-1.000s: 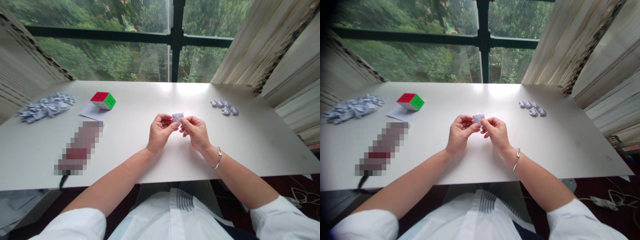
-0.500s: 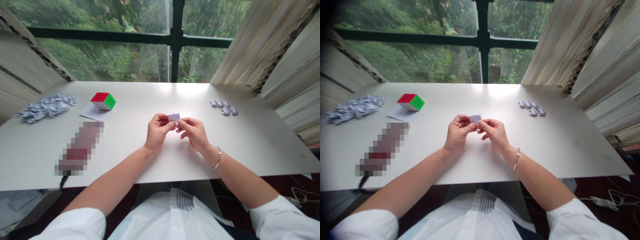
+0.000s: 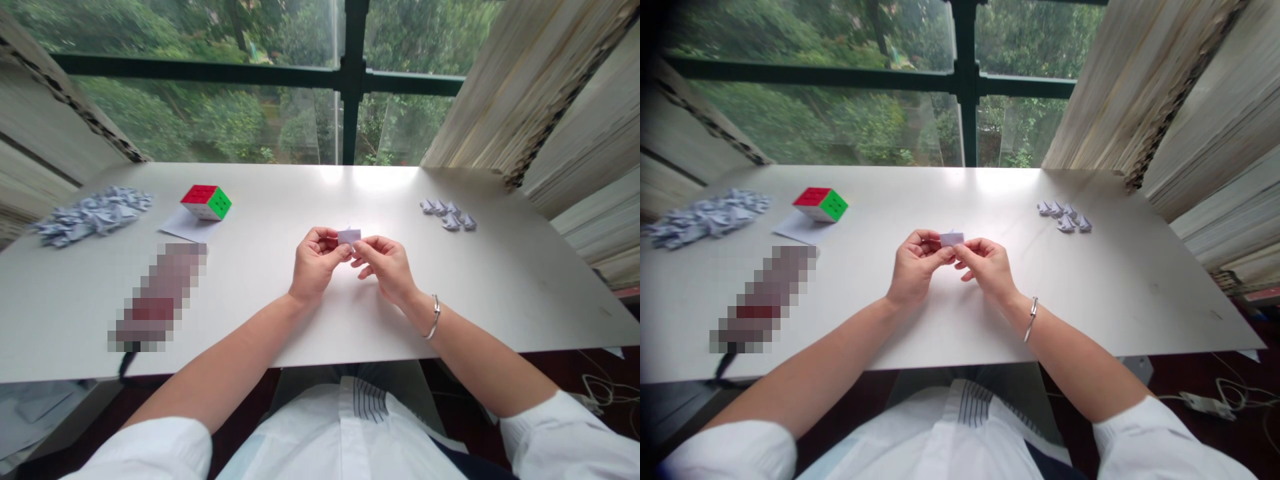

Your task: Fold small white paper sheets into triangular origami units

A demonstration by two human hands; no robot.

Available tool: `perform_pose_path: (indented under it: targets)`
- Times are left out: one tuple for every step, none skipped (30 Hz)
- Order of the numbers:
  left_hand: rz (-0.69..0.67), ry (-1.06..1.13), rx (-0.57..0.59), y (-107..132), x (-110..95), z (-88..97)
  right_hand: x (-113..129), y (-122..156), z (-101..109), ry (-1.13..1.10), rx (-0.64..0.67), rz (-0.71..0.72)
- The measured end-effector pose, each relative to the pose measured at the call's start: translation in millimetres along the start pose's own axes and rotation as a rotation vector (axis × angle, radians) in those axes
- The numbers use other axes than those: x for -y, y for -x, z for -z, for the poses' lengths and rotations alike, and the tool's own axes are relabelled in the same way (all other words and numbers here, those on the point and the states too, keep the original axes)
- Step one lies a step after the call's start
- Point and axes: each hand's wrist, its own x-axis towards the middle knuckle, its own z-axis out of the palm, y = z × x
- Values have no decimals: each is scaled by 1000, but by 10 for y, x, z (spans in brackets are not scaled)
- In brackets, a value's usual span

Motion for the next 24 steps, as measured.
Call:
perform_pose_path:
  targets:
    - [-4, -8, 7, 1, -1, 3, 3, -1, 3, 5, -4, 2]
    - [-9, -15, 12, 3, 1, 5, 6, -1, 5, 7, -9, 5]
    - [-14, -19, 12, 4, 4, 5, 9, -2, 8, 4, -15, 8]
    - [-22, -22, 8, 5, 9, 5, 11, -3, 10, -1, -20, 11]
    - [-31, -23, -2, 4, 16, 6, 12, -3, 13, -4, -21, 12]
    - [-43, -24, -14, -1, 23, 8, 11, -5, 15, -3, -17, 8]
    - [-57, -25, -26, -8, 31, 13, 9, -8, 19, 4, -7, 1]
    - [-72, -28, -36, -17, 38, 21, 5, -12, 24, 20, 8, -6]
    - [-89, -36, -45, -27, 43, 30, -1, -18, 30, 44, 19, -10]
    - [-108, -47, -56, -38, 47, 41, -7, -25, 39, 74, 20, -4]
    - [-125, -62, -67, -46, 50, 51, -13, -32, 49, 108, 3, 19]
    - [-142, -77, -75, -52, 52, 60, -16, -38, 60, 146, -35, 63]
    - [-155, -92, -79, -53, 53, 68, -17, -41, 71, 190, -87, 128]
    - [-163, -103, -75, -52, 55, 74, -14, -42, 82, 234, -142, 207]
    - [-167, -111, -62, -47, 57, 77, -8, -40, 92, 281, -182, 290]
    - [-170, -118, -43, -40, 59, 80, 1, -35, 99, 327, -200, 367]
    - [-174, -123, -23, -33, 61, 82, 11, -29, 103, 370, -195, 428]
    - [-180, -127, -4, -27, 62, 83, 19, -21, 105, 404, -175, 470]
    - [-187, -130, 12, -23, 62, 84, 25, -15, 104, 425, -149, 496]
    - [-195, -130, 19, -21, 62, 86, 27, -9, 101, 435, -127, 506]
    - [-201, -124, 20, -23, 59, 87, 25, -6, 97, 434, -111, 506]
    - [-202, -112, 14, -26, 56, 89, 20, -5, 92, 425, -106, 500]
    - [-196, -95, 4, -32, 52, 89, 12, -6, 86, 410, -104, 485]
    - [-182, -72, -7, -39, 48, 89, 4, -8, 82, 390, -106, 465]
